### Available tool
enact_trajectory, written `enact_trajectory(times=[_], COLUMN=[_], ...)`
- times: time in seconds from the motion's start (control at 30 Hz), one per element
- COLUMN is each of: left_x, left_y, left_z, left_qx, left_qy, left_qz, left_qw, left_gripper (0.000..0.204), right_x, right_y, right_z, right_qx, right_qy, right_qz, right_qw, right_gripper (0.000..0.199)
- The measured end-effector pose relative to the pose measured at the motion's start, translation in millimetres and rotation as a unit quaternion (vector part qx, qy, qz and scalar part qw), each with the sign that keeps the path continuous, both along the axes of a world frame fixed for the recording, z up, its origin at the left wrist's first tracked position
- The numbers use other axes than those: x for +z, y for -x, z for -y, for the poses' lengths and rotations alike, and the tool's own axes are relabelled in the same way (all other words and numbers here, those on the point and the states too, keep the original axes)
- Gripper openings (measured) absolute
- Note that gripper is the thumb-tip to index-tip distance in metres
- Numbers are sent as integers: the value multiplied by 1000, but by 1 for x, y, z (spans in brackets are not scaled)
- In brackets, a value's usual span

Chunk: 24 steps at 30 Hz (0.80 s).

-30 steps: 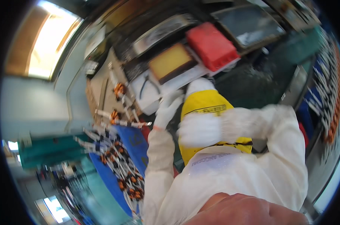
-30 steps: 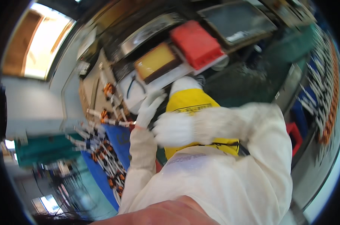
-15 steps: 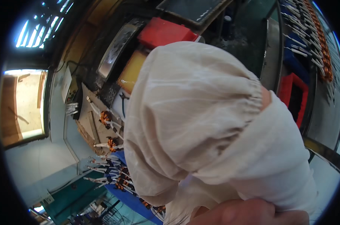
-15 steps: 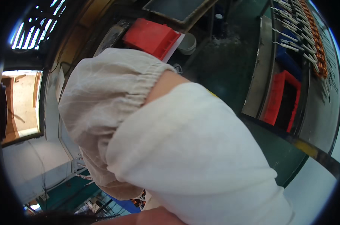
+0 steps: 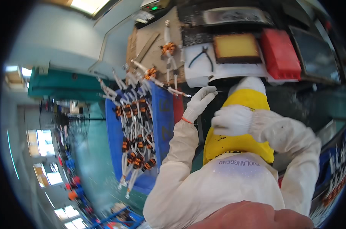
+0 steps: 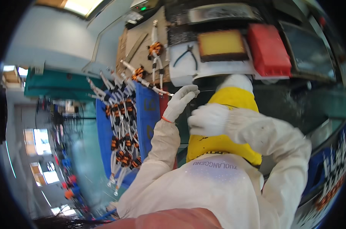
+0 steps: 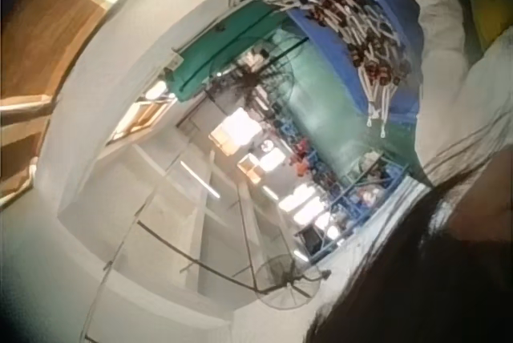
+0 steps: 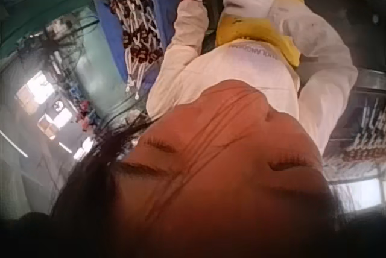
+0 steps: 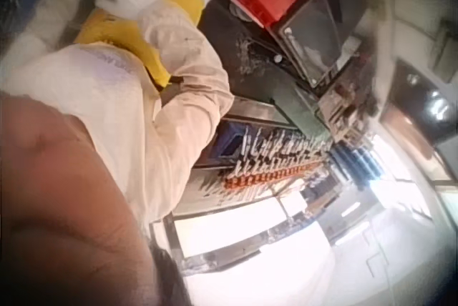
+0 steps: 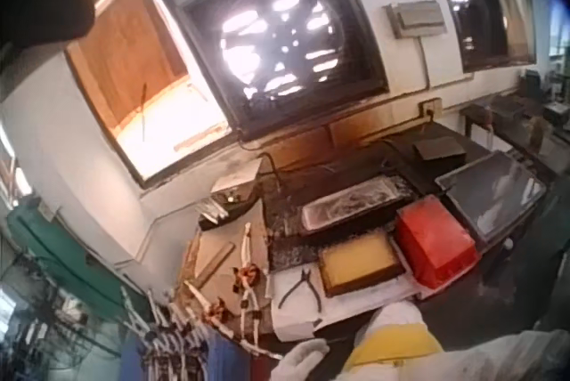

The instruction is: Tinning the wire ends of electrical coils using a solder pot in a fabrication facility.

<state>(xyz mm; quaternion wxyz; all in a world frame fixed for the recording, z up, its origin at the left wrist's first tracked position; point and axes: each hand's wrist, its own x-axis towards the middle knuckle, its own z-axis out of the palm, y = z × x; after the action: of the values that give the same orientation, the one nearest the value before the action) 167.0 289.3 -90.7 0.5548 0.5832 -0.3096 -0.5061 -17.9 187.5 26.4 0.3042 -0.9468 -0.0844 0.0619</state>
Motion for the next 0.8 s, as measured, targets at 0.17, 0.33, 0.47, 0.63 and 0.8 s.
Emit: enact_trajectory(times=[0.17, 0.33, 0.47, 0.63, 0.8], left_x=[3, 5, -7, -19, -7], left_y=[-35, -69, -113, -175, -207], left_z=[6, 17, 40, 66, 99], left_qx=[62, 158, 182, 265, 248], left_qy=[7, -10, -26, -68, -294], left_qz=[51, 122, 208, 338, 402], left_qw=[997, 980, 961, 900, 831], left_gripper=[38, 48, 57, 59, 61], right_x=[-85, -146, -156, -163, -169], right_y=[20, 15, 20, 14, 15], right_z=[5, 1, 10, 11, 16], right_qx=[-124, -218, -167, -163, -168], right_qy=[-429, -869, -926, -910, -917], right_qz=[-92, -95, -73, -102, -108], right_qw=[890, 433, 332, 366, 346], right_gripper=[32, 40, 42, 41, 42])
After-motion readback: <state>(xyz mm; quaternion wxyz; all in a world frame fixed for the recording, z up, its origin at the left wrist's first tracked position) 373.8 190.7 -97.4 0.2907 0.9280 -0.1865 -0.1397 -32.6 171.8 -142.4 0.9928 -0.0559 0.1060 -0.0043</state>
